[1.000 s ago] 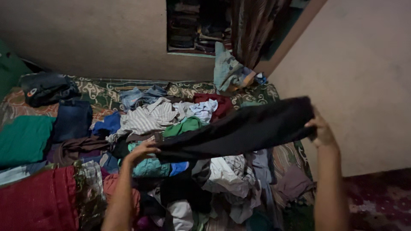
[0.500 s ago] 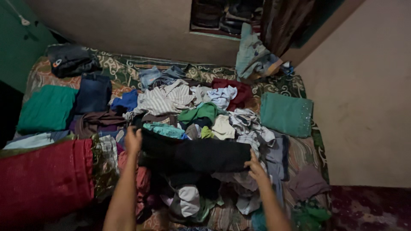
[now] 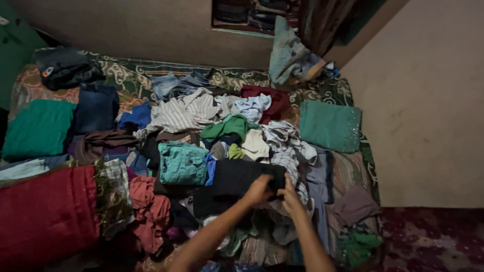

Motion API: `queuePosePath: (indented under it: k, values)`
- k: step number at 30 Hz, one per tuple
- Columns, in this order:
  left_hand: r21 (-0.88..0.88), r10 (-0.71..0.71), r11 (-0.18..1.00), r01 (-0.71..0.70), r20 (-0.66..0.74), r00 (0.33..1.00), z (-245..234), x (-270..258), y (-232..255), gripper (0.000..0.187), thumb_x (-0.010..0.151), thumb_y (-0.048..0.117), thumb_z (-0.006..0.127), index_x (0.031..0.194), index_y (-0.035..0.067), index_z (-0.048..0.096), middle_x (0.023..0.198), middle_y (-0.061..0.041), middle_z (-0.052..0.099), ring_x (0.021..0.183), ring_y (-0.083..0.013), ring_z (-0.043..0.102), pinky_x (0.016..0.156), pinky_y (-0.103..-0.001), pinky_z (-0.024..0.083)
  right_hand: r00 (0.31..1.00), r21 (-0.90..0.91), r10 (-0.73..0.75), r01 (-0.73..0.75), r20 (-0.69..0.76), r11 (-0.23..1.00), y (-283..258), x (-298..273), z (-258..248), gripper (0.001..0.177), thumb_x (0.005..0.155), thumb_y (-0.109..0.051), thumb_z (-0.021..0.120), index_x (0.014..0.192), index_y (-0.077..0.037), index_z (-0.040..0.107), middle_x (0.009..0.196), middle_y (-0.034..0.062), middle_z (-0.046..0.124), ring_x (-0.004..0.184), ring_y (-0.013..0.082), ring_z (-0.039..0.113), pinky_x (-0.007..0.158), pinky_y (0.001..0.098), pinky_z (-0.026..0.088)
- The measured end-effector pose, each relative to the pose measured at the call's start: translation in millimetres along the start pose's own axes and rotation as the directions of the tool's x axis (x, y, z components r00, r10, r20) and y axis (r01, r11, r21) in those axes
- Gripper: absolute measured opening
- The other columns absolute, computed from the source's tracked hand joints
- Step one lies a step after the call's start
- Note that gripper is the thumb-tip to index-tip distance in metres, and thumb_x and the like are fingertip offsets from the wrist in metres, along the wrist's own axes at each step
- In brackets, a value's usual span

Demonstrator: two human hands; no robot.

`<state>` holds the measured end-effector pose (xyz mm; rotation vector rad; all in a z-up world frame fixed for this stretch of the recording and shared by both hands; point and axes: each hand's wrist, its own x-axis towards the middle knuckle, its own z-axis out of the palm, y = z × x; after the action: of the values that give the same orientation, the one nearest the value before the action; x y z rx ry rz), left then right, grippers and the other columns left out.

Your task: The person picks up several garments from a pile on a bed, including jeans and shirts, and folds them individually.

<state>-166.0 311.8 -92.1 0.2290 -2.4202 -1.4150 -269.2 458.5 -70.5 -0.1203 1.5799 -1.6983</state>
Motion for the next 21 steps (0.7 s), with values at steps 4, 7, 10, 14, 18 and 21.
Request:
queuePosePath:
  k: [4,7,10,14,18,21]
  values:
    - [0.029,0.102,0.994,-0.105,0.101,0.99,25,-20,-12,0.074,0.065,0.014,0.084,0.134,0.001,0.061,0.139,-0.026,0.058,0.125,-0.0425,0.059,0.103,-0.045,0.049,0.998,0.195,0.053,-0.046,-0.032,0.98,7,-5,-5,0.103,0.069,0.003,0.056,0.164,-0.021,0.025,0.155,0.0073,0.042,0.11,0.0249,0.056,0.081,0.0328,0.052]
    - [0.008,0.175,0.984,-0.177,0.115,0.978,25,-33,-17,0.068,0.068,0.017,0.086,0.13,0.0,0.066,0.147,-0.026,0.054,0.129,-0.0421,0.058,0.104,-0.044,0.049,0.975,0.338,0.196,-0.151,-0.102,0.929,17,-5,2,0.097,0.076,-0.013,0.067,0.164,-0.023,0.026,0.15,0.0132,0.044,0.115,0.0273,0.054,0.089,0.0399,0.053]
    - [0.002,0.108,0.994,-0.11,0.174,0.979,18,-43,-13,0.058,0.073,0.021,0.085,0.125,0.0,0.069,0.143,-0.024,0.058,0.124,-0.0384,0.062,0.102,-0.043,0.051,0.952,-0.045,0.081,-0.098,-0.294,0.994,23,2,17,0.095,0.079,-0.021,0.08,0.16,-0.018,0.031,0.149,0.0141,0.045,0.122,0.0248,0.051,0.094,0.0428,0.049]
    - [-0.099,0.107,0.991,-0.092,0.159,0.982,-6,-43,10,0.039,0.075,0.02,0.08,0.111,0.004,0.077,0.129,-0.019,0.07,0.11,-0.0332,0.071,0.092,-0.041,0.056,0.927,-0.032,-0.175,0.174,-0.332,0.984,28,2,35,0.09,0.067,-0.022,0.084,0.146,-0.009,0.043,0.136,0.0156,0.055,0.116,0.0299,0.057,0.091,0.044,0.05]
    - [-0.087,-0.146,0.985,0.147,0.018,0.989,-35,-34,48,0.025,0.086,0.026,0.072,0.099,0.006,0.076,0.095,-0.014,0.078,0.085,-0.0282,0.078,0.077,-0.038,0.06,0.753,-0.42,-0.523,0.357,-0.399,0.834,21,-7,30,0.067,0.077,-0.023,0.089,0.127,-0.003,0.051,0.123,0.0147,0.054,0.115,0.0303,0.052,0.1,0.0403,0.044]
    - [0.044,-0.301,0.949,0.313,-0.173,0.938,-38,-32,76,0.032,0.092,0.036,0.072,0.092,0.004,0.075,0.082,-0.016,0.074,0.075,-0.0311,0.075,0.066,-0.042,0.055,0.636,-0.426,-0.682,0.539,-0.361,0.727,9,-11,15,0.056,0.088,-0.024,0.084,0.124,-0.004,0.047,0.118,0.0135,0.05,0.113,0.0301,0.049,0.102,0.0383,0.039]
